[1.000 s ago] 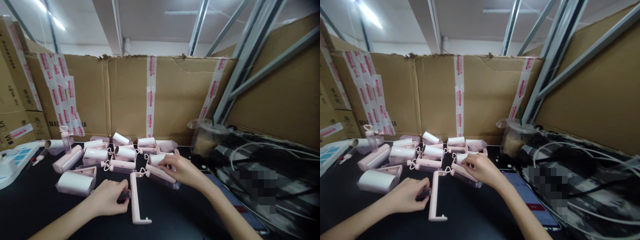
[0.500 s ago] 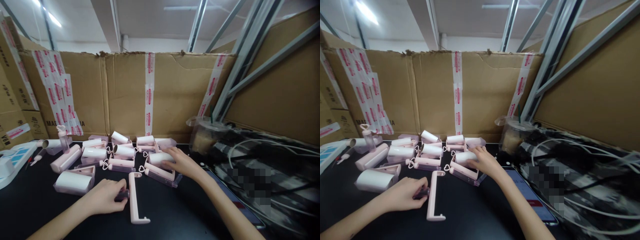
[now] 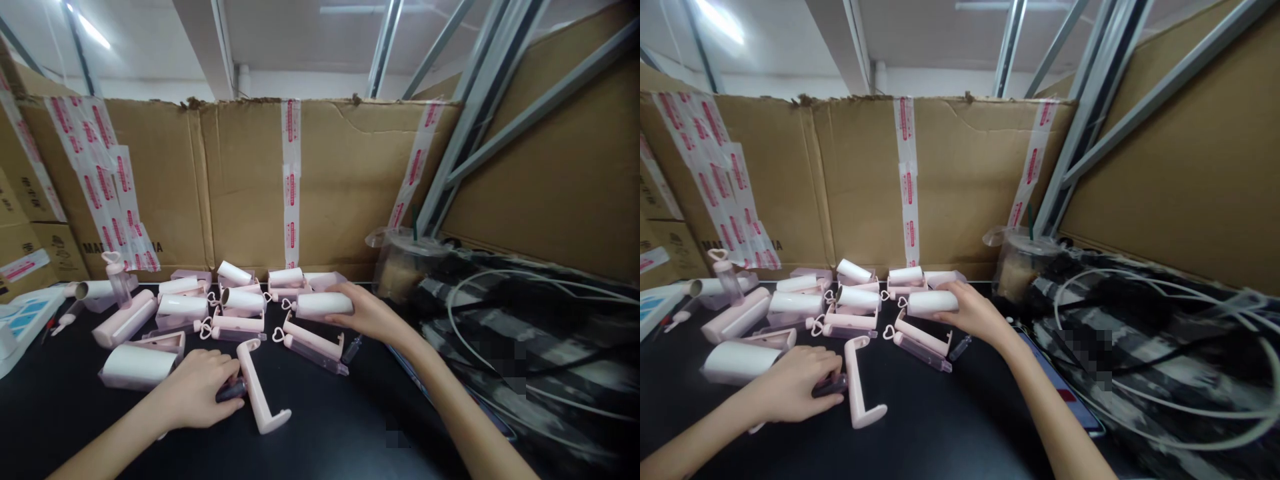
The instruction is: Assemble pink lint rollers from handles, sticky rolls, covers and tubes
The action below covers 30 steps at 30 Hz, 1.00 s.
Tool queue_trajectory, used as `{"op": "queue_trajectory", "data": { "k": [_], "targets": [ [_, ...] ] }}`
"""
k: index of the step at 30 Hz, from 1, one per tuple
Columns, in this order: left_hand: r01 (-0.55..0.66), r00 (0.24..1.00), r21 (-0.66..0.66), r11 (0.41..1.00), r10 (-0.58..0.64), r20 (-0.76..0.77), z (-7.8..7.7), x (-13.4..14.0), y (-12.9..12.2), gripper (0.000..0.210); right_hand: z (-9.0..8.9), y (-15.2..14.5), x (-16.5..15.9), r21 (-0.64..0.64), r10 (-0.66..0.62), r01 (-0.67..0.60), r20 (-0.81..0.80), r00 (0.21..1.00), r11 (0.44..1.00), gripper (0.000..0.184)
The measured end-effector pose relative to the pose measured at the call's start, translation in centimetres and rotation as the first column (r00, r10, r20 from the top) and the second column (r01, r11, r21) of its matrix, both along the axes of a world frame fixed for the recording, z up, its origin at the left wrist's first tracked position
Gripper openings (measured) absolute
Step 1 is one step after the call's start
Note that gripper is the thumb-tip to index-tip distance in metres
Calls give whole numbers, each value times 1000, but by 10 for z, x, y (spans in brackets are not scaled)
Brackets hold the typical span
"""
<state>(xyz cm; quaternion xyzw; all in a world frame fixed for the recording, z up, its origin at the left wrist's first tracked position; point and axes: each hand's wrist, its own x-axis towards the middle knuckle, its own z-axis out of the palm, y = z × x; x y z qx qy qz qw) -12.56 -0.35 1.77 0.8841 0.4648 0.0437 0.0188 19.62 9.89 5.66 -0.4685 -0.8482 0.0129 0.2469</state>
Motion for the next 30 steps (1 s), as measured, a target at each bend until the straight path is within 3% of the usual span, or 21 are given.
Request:
{"op": "queue_trajectory", "data": {
  "k": [2,4,8,12,16,21,23,24,26,28,30],
  "targets": [
    [14,999,-5,1000,-14,-38,5,-2,-3,18,14,-17,-4,25,48,-46,-72,996,999,44],
    [32,998,-14,999,-33,-59,9,-4,-5,17,21,-36,-15,-47,103,-107,-76,992,993,42],
    [40,998,-33,999,-42,-45,13,-6,-6,19,14,-58,-46,-137,218,-205,85,972,969,40],
    [17,999,-116,993,-12,39,11,-3,-5,29,-3,-54,-60,-99,184,-166,211,960,981,41],
    [-28,993,-157,987,44,105,6,6,-7,32,-9,-45,-55,-45,118,-111,222,968,993,46],
    [-66,992,-101,993,76,98,3,11,-7,45,1,-45,-48,-65,158,-151,121,980,986,49],
    [-136,967,-82,987,150,205,2,11,-4,45,5,-49,-48,-47,149,-149,4,989,988,46],
    [-184,927,-75,980,198,320,1,11,-2,42,6,-52,-50,-38,150,-153,-72,986,987,43],
    [-212,757,-103,972,231,611,-1,12,2,44,5,-60,-57,-50,172,-188,-220,960,981,41],
    [-68,536,-185,980,192,822,-5,14,5,69,0,-67,-67,-116,224,-270,-309,924,956,42],
    [149,399,-276,950,197,896,-8,16,6,71,-5,-71,-75,-195,306,-384,-336,891,903,48]
  ]
}}
